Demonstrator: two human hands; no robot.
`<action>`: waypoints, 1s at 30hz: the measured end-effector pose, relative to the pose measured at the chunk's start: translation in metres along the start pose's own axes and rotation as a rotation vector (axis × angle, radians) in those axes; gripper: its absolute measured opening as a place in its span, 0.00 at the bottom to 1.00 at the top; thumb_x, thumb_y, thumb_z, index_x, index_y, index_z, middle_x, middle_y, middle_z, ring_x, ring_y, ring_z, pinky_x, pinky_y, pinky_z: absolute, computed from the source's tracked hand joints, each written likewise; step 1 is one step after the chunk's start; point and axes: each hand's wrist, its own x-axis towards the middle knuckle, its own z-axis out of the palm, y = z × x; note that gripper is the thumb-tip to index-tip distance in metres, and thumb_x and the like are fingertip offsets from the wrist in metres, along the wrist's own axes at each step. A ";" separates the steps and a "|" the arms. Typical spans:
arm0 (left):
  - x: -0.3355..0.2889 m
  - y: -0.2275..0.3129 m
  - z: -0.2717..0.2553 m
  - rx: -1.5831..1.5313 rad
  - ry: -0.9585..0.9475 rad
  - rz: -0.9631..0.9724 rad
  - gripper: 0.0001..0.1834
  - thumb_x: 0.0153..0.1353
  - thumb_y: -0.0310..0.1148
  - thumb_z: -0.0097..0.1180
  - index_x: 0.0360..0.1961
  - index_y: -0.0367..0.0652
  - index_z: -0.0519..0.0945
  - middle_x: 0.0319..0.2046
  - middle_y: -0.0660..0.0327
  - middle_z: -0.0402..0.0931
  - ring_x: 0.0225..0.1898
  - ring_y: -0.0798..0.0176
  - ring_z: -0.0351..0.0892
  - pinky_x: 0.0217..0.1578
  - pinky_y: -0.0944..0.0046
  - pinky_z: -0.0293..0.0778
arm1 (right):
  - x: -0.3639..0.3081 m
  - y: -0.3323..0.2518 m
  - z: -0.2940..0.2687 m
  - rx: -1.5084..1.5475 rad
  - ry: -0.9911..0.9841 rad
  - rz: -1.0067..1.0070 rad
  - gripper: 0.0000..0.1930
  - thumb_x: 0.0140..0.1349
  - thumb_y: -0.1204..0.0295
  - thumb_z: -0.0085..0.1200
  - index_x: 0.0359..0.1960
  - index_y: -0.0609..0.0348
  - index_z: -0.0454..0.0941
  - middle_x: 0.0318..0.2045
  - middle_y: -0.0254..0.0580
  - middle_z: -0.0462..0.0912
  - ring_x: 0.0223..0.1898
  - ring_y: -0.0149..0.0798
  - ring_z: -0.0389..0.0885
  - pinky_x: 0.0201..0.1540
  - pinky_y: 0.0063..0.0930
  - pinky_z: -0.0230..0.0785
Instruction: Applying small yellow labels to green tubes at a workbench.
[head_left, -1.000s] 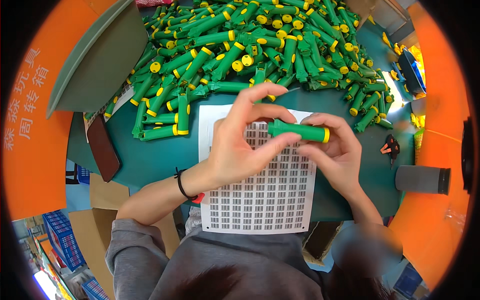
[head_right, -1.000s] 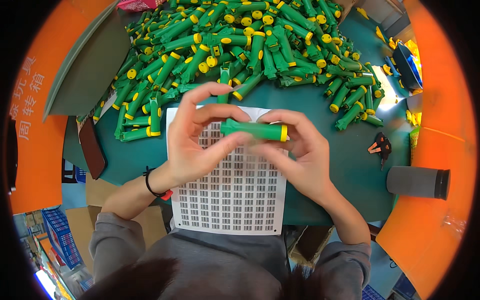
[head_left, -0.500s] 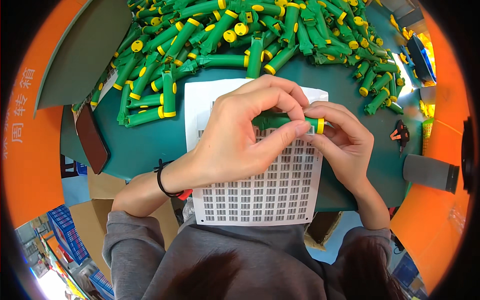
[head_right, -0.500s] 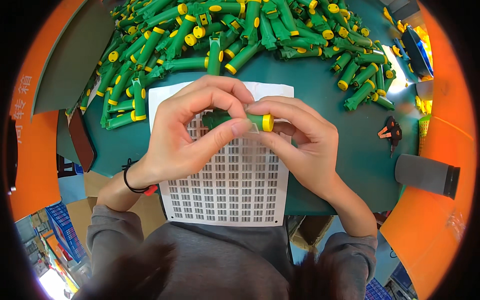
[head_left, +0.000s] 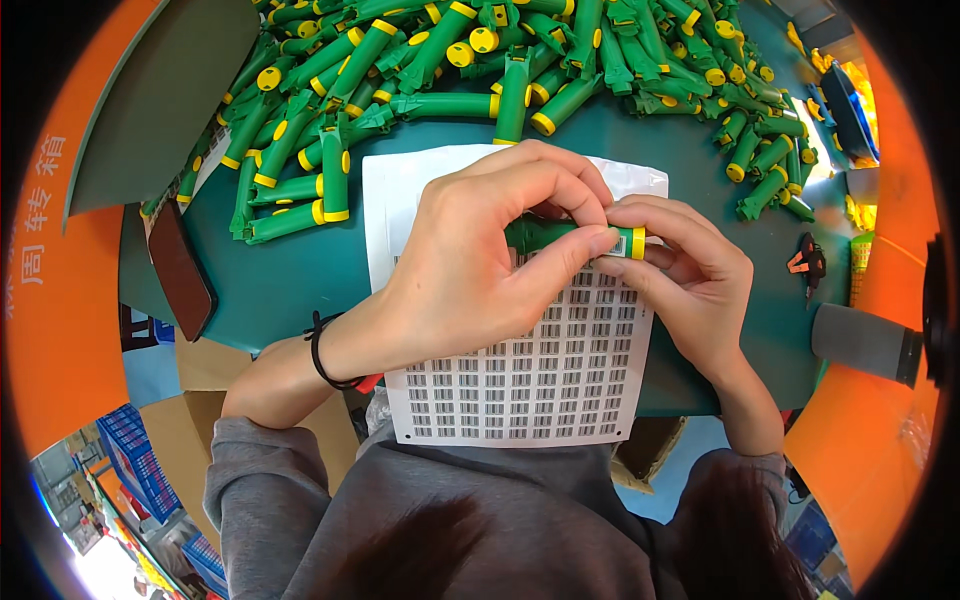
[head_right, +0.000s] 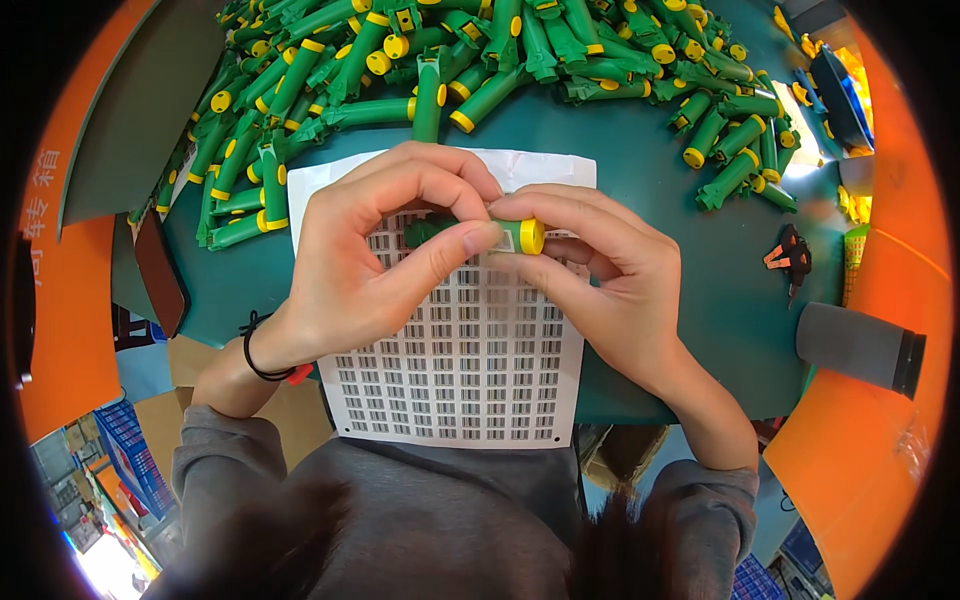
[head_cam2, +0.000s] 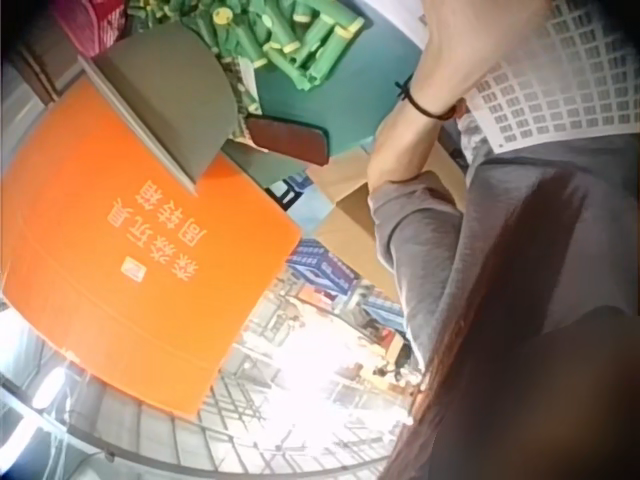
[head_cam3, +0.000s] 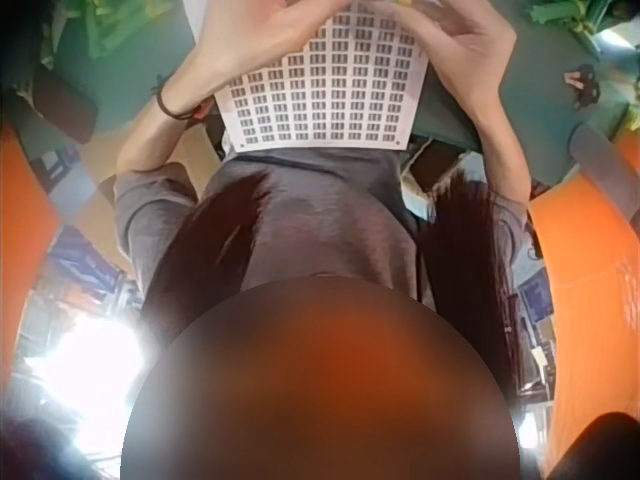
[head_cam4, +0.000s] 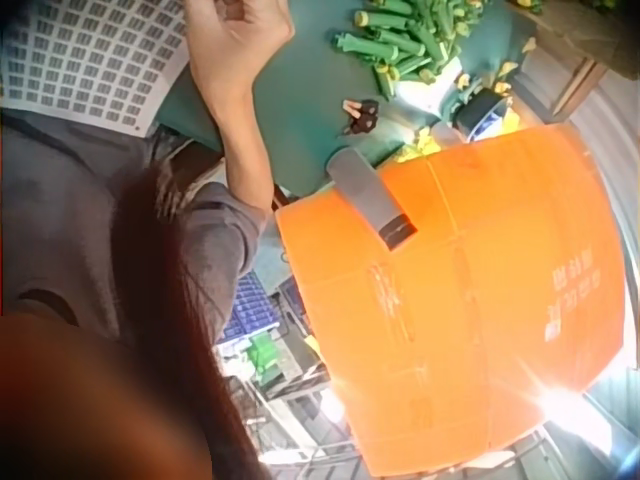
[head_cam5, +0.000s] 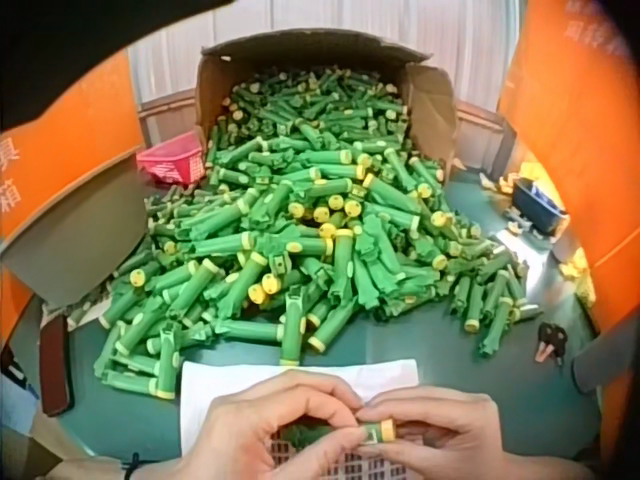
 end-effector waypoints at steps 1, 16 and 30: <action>0.000 0.000 0.000 -0.012 0.002 -0.013 0.04 0.58 0.23 0.64 0.34 0.37 0.82 0.42 0.58 0.80 0.42 0.68 0.79 0.44 0.69 0.74 | 0.000 0.000 0.001 0.010 0.004 0.006 0.18 0.58 0.87 0.60 0.51 0.67 0.80 0.53 0.47 0.78 0.53 0.38 0.80 0.56 0.31 0.79; 0.002 0.004 -0.003 -0.266 -0.047 -0.324 0.25 0.52 0.22 0.70 0.49 0.40 0.72 0.40 0.61 0.79 0.40 0.71 0.80 0.43 0.71 0.75 | -0.006 0.004 -0.006 0.177 -0.036 0.103 0.19 0.58 0.90 0.56 0.52 0.70 0.78 0.55 0.49 0.76 0.56 0.41 0.77 0.60 0.34 0.76; 0.003 0.005 -0.004 -0.255 -0.226 -0.340 0.22 0.71 0.46 0.51 0.39 0.35 0.83 0.20 0.55 0.77 0.21 0.70 0.71 0.24 0.64 0.67 | 0.001 0.000 0.002 0.061 0.011 -0.053 0.22 0.52 0.89 0.63 0.51 0.68 0.81 0.50 0.44 0.76 0.46 0.32 0.76 0.49 0.24 0.71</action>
